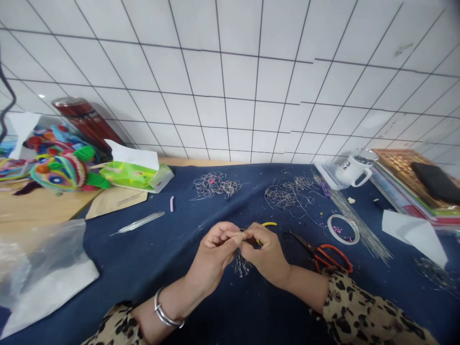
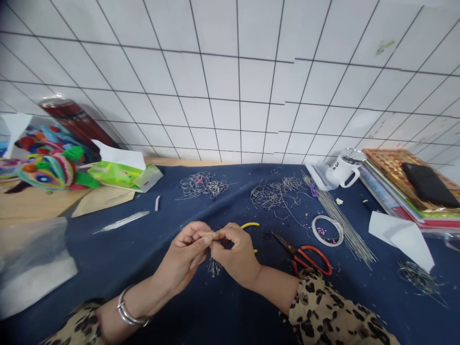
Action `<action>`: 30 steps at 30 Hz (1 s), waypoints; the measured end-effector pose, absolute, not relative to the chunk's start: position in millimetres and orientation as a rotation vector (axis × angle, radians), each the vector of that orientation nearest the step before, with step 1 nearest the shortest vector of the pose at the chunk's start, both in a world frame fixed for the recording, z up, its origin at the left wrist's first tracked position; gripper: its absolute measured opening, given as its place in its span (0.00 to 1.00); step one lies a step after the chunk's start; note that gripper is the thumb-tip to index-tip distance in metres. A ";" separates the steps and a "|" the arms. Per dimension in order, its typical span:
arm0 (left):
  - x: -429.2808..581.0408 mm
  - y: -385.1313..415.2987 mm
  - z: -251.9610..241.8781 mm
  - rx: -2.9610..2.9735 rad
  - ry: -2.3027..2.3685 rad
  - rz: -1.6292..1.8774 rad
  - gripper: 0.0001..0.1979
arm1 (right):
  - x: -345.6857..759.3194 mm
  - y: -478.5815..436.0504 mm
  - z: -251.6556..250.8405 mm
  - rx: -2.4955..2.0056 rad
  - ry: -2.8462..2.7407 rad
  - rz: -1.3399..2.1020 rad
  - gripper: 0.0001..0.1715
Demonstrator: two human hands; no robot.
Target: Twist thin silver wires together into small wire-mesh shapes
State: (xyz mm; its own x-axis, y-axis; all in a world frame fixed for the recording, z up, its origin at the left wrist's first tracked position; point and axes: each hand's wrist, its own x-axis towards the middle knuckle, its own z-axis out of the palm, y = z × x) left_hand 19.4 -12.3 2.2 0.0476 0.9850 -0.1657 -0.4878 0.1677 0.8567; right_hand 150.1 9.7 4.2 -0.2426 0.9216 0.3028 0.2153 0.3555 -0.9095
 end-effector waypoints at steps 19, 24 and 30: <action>3.1 -0.1 2.5 1.598 1.178 0.936 0.14 | 161.5 20.0 -4.5 -0.973 -1.661 1.206 0.04; 0.0 -1.0 0.7 1.763 1.240 0.925 0.13 | 162.2 19.8 -2.9 -1.006 -1.717 1.241 0.04; -2.7 0.5 -3.2 1.851 1.225 0.939 0.10 | 159.7 17.7 -2.8 -1.013 -1.947 0.894 0.05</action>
